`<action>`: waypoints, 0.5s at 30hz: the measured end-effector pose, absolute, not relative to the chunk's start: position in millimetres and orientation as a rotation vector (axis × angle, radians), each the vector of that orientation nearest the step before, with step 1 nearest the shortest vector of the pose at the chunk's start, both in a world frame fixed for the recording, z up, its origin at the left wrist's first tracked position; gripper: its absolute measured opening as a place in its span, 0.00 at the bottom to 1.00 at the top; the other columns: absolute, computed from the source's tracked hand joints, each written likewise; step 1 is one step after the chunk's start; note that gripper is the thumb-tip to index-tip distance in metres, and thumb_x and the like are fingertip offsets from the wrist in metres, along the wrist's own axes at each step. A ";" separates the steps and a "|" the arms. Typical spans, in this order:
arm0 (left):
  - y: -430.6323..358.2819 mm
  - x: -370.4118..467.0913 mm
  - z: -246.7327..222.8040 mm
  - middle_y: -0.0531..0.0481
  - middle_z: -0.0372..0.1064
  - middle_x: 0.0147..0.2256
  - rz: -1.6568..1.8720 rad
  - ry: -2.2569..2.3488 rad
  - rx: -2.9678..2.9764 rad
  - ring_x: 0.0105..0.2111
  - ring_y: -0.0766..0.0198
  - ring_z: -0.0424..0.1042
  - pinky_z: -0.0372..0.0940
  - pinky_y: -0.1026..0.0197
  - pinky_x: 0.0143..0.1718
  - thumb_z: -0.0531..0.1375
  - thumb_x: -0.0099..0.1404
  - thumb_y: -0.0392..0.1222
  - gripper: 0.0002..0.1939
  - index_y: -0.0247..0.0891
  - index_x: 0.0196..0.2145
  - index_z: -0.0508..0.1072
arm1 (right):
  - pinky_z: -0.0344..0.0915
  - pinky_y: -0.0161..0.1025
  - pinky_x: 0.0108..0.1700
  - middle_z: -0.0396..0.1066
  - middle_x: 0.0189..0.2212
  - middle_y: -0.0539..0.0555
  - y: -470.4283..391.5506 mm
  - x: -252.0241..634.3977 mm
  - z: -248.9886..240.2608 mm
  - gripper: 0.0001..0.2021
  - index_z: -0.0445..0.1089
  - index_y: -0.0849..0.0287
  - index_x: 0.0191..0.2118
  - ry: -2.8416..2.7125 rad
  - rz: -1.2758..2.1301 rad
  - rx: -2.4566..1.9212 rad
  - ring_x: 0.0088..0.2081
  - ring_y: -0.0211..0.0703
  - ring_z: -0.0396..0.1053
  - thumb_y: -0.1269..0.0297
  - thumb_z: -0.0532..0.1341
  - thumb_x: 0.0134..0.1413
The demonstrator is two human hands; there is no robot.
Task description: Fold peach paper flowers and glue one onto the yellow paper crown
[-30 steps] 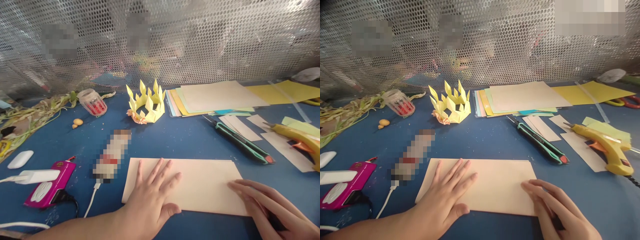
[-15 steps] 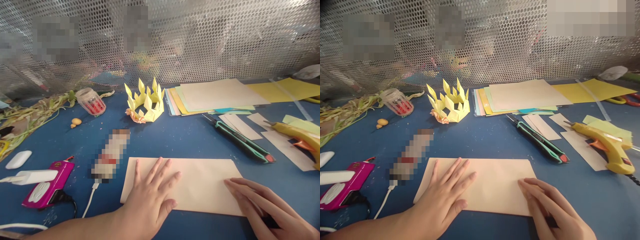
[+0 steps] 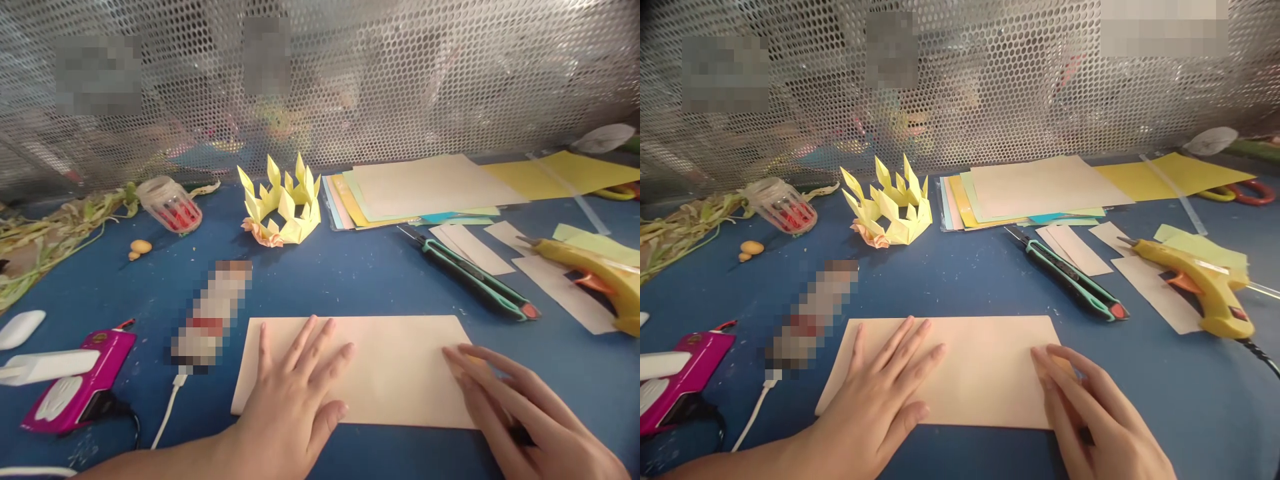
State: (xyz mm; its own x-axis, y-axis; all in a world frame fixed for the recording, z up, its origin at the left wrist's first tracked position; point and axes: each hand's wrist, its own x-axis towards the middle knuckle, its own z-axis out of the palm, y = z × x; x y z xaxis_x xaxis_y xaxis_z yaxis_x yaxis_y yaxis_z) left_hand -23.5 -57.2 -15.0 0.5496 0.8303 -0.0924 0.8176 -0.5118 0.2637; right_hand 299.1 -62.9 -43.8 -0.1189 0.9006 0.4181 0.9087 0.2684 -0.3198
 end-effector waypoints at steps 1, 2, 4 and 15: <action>-57.6 -23.4 -15.2 0.52 0.35 0.80 0.072 1.377 2.513 0.79 0.35 0.46 0.44 0.04 0.62 0.44 0.85 0.50 0.33 0.58 0.80 0.33 | 0.80 0.35 0.32 0.81 0.56 0.52 -60.8 298.8 -43.0 0.19 0.79 0.42 0.57 -2.004 -0.039 -1.616 0.41 0.47 0.85 0.47 0.55 0.73; -58.0 -23.4 -15.4 0.52 0.35 0.80 0.076 1.382 2.514 0.79 0.35 0.46 0.44 0.04 0.62 0.43 0.85 0.50 0.33 0.58 0.80 0.33 | 0.79 0.35 0.30 0.81 0.55 0.52 -59.0 297.9 -41.9 0.19 0.79 0.42 0.57 -1.993 -0.049 -1.618 0.40 0.47 0.86 0.46 0.54 0.74; -58.7 -23.5 -15.6 0.52 0.36 0.80 0.084 1.385 2.516 0.79 0.36 0.46 0.44 0.04 0.62 0.43 0.85 0.50 0.33 0.59 0.80 0.32 | 0.76 0.33 0.27 0.81 0.54 0.53 -56.2 294.5 -38.8 0.21 0.79 0.41 0.57 -1.984 -0.070 -1.621 0.38 0.45 0.85 0.45 0.52 0.75; -58.9 -25.4 -16.4 0.53 0.37 0.80 0.078 1.401 2.515 0.79 0.34 0.46 0.44 0.01 0.60 0.42 0.86 0.49 0.33 0.61 0.79 0.28 | 0.68 0.28 0.17 0.71 0.45 0.61 -53.9 285.5 -29.2 0.26 0.82 0.52 0.54 -2.061 -0.297 -1.588 0.27 0.38 0.78 0.48 0.47 0.79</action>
